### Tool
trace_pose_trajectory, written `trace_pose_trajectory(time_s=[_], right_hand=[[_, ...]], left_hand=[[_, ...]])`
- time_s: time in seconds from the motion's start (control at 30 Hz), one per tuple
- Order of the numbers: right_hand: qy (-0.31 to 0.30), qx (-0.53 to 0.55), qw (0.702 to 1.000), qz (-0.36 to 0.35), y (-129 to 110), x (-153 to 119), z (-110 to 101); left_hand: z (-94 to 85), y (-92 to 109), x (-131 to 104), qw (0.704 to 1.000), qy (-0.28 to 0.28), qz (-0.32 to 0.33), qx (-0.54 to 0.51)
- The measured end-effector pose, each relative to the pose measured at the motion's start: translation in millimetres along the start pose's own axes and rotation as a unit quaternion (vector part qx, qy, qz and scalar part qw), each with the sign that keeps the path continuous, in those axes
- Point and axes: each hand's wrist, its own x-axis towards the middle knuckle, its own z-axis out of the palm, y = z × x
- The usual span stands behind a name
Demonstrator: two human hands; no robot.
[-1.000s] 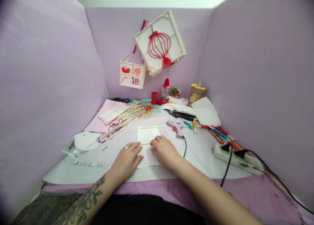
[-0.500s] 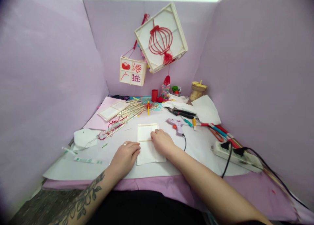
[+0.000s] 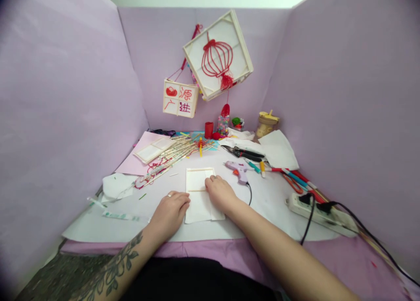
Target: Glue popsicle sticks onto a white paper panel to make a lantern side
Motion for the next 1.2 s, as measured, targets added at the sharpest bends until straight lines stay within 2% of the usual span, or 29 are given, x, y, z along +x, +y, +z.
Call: trace_pose_trajectory(time_s=[0.17, 0.33, 0.43, 0.53, 0.6, 0.67, 0.77, 0.87, 0.93, 1.0, 1.1, 1.2], right_hand=[[0.029, 0.083, 0.996, 0.023, -1.3, -2.0, -5.5], [0.044, 0.214, 0.975, 0.043, 0.4, -10.5, -19.3], [0.059, 0.204, 0.977, 0.026, 11.6, -10.6, -30.0], [0.075, 0.152, 0.985, 0.010, 27.3, -0.3, -41.8], [0.083, 0.129, 0.988, 0.003, 34.0, 9.9, -48.0], [0.100, 0.132, 0.986, 0.003, 33.4, 19.3, -50.9], [0.138, 0.182, 0.974, 0.010, 19.0, 26.6, -50.0], [0.140, 0.247, 0.959, 0.016, -0.7, 25.0, -49.2], [0.125, 0.282, 0.951, 0.017, -10.2, 22.0, -51.8], [0.113, 0.315, 0.942, 0.017, -15.8, 20.1, -56.5], [0.092, 0.380, 0.920, 0.030, -23.2, 21.9, -63.8], [0.058, 0.461, 0.884, 0.057, -38.5, 29.7, -66.7]], left_hand=[[1.6, -1.0, -0.6, 1.000, -0.002, 0.000, 0.013], [6.7, 0.8, -4.6, 1.000, 0.015, 0.012, 0.017], [-5.2, -1.8, -6.7, 1.000, 0.009, 0.008, 0.027], [-34.7, -18.9, 2.4, 0.994, -0.021, -0.049, 0.092], [-55.4, -37.1, 17.7, 0.979, -0.045, -0.135, 0.148], [-68.3, -55.7, 36.7, 0.967, -0.065, -0.177, 0.172], [-68.4, -75.9, 58.8, 0.952, -0.121, -0.214, 0.184], [-58.9, -87.0, 64.9, 0.947, -0.141, -0.226, 0.182], [-56.9, -92.1, 63.3, 0.950, -0.115, -0.232, 0.173], [-60.4, -96.4, 61.5, 0.961, -0.054, -0.239, 0.131], [-70.2, -100.3, 63.2, 0.966, 0.030, -0.255, -0.029], [-75.4, -99.8, 67.4, 0.949, 0.076, -0.254, -0.168]])
